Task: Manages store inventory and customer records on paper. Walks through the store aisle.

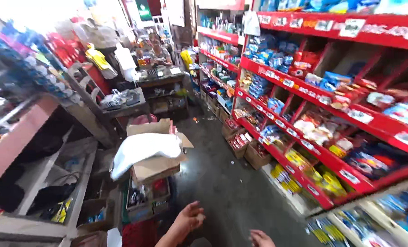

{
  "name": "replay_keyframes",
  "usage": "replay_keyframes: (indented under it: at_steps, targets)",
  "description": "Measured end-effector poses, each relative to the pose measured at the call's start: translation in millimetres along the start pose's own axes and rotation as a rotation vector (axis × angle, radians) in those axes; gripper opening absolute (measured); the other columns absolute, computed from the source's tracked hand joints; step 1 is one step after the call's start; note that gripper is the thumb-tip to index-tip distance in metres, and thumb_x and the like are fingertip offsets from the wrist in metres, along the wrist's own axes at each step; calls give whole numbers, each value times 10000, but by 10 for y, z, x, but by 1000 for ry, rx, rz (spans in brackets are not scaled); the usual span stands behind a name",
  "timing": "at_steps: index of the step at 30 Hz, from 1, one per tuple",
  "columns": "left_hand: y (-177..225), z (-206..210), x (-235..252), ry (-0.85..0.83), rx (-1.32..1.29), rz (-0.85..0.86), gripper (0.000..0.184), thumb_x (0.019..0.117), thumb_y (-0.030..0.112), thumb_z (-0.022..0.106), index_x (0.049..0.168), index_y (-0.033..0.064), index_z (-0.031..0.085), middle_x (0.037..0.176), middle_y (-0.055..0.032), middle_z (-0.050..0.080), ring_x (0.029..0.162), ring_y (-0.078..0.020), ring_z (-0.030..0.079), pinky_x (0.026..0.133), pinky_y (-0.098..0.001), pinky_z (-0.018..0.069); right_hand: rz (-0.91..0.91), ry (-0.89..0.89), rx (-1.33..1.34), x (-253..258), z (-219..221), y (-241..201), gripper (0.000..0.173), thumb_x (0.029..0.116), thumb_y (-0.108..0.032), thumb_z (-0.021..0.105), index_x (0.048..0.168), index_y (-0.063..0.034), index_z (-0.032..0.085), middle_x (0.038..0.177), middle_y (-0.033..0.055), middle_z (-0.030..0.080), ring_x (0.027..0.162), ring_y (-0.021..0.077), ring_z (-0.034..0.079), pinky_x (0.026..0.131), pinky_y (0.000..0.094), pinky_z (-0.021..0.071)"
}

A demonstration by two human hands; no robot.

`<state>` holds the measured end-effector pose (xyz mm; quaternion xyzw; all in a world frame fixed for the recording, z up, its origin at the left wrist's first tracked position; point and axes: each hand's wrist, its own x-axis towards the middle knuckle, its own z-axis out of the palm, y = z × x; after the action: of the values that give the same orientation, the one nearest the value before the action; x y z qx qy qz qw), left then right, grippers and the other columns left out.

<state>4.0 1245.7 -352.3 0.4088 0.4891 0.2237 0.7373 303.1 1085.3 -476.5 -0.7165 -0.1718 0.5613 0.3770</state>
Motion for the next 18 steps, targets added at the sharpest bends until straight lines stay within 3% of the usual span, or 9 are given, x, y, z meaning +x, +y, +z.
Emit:
replay_keyframes:
  at_steps: [3, 6, 8, 12, 18]
  targets:
    - [462, -151, 834, -53, 162, 95, 718, 907, -58, 638, 1546, 81, 343, 1378, -172, 613, 1101, -281, 692, 919, -428, 593, -230, -360, -191, 751, 573, -1517, 322, 1050, -166, 569, 1331, -19, 626, 1193, 149, 686, 976, 211, 674, 860, 398, 556]
    - [1032, -128, 1780, -165, 272, 228, 718, 906, 25, 685, 1545, 56, 358, 1318, -163, 656, 1078, -259, 696, 915, -430, 586, -379, -557, -319, 1290, 961, -2640, 489, 1012, -175, 637, 1449, 9, 519, 1289, 194, 649, 1072, 262, 679, 943, 447, 561]
    - [1474, -12, 2394, -194, 348, 243, 702, 922, 43, 697, 1543, 58, 370, 1318, -162, 656, 1060, -260, 707, 918, -440, 591, -389, -487, -334, 1702, 1035, -3150, 505, 971, -152, 696, 1416, 28, 539, 1210, 199, 679, 1001, 272, 703, 896, 456, 586]
    - [2445, 262, 3399, -179, 408, 268, 678, 920, 91, 733, 1516, 51, 412, 1332, -185, 633, 1001, -272, 725, 892, -442, 606, -460, -340, -408, 2541, 785, -4219, 208, 939, -94, 712, 1100, 39, 710, 984, 150, 726, 842, 214, 709, 822, 405, 598]
    - [3407, 166, 5198, -154, 452, 287, 467, 964, 119, 680, 1393, 0, 538, 1245, -163, 676, 1004, -235, 716, 913, -411, 595, -543, -411, -271, 4216, 595, -5640, 102, 882, -46, 686, 966, 12, 674, 835, 64, 688, 742, 141, 673, 731, 347, 590]
